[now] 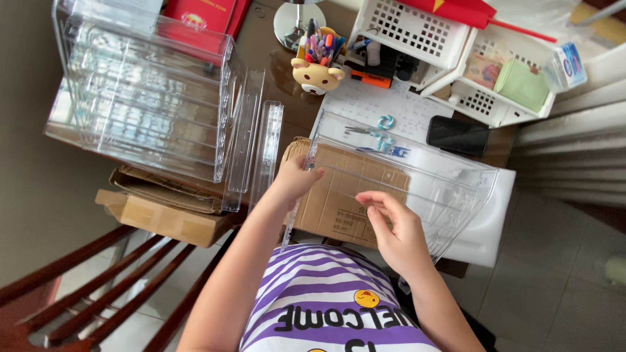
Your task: The person assembles a clear plastic storage organizer by slotting multiple shelves into a frame and then places the unit onto a desk.
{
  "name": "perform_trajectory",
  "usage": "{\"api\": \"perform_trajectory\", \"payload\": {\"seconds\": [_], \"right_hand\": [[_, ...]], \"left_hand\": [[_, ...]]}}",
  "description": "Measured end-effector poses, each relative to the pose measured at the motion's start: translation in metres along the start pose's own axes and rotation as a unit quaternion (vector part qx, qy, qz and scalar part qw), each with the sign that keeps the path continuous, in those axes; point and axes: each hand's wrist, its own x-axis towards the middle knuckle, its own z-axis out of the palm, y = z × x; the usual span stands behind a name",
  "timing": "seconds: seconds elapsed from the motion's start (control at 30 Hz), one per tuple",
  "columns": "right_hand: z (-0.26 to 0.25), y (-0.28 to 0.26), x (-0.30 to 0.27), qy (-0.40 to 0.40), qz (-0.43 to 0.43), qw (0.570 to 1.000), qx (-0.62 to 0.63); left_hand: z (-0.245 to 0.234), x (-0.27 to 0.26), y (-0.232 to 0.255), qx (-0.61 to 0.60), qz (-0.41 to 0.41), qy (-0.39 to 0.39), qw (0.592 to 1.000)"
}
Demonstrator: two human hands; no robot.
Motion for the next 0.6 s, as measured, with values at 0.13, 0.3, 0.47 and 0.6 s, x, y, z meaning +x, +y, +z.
{"api": "perform_trajectory", "payload": {"seconds": [0.13, 0.3, 0.47, 0.6], "right_hand": [[0.001, -0.007, 0.02, -0.012, -0.073, 0.982, -0.174], [0.016, 0.009, 0.048, -0.082, -0.362, 0.885, -0.282], [0.034, 0.021, 0.052, -0.109, -0.341, 0.881, -0.308], [0.034, 0.025, 0.048, -0.112, -0.27, 0.909, -0.297]], "left_hand": [[-0.003, -0.009, 0.005, 0.021, 0.023, 0.002, 1.0], [-0.001, -0.019, 0.013, 0.042, -0.039, 0.019, 0.998], [0.005, -0.019, -0.003, 0.099, 0.049, 0.1, 0.989], [-0.002, -0.014, -0.012, 0.143, 0.081, 0.093, 0.982]]}}
